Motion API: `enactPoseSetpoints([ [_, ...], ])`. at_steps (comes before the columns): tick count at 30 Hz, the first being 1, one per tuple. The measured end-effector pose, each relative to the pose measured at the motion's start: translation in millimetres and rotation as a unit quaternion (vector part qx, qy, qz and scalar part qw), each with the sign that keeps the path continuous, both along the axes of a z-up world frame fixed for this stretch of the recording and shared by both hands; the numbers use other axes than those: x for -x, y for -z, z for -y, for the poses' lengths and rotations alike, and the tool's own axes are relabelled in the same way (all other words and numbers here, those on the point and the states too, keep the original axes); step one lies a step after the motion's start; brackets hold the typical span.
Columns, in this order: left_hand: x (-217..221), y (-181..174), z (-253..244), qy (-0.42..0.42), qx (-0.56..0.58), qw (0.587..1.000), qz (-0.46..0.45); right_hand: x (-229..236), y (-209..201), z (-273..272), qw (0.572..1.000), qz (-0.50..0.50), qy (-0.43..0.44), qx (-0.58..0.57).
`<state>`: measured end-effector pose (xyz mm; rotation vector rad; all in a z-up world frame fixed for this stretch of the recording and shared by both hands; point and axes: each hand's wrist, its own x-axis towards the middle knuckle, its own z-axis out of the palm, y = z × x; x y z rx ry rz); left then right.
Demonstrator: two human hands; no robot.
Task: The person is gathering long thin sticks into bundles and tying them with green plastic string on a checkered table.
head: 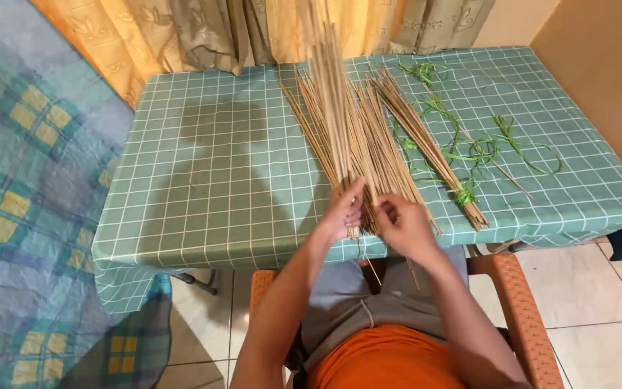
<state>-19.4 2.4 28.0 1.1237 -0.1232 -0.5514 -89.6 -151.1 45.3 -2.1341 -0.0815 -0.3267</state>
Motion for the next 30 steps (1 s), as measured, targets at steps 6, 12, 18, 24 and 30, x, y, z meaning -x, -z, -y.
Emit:
enactPoseSetpoints([
  [6,3.1,9.1,22.4,-0.108,-0.057,0.991,-0.058,-15.2,27.4,-13.9,0.997,-0.003,0.009,0.082],
  [12,22.1,-8.0,14.5,-0.119,-0.094,0.985,-0.085,-11.6,30.8,-15.1,0.992,0.015,0.031,0.12],
  [18,15.7,0.2,15.1,-0.072,-0.094,0.993,0.025,-1.2,15.4,-12.3,0.994,-0.013,-0.017,0.106],
  [24,5.1,13.0,21.5,-0.099,-0.063,0.993,-0.025,16.0,-25.9,-9.9,0.979,-0.016,-0.084,0.186],
  [30,-15.6,52.6,31.0,-0.116,0.018,0.993,-0.021,12.3,-9.1,-6.5,0.969,-0.009,-0.129,0.209],
])
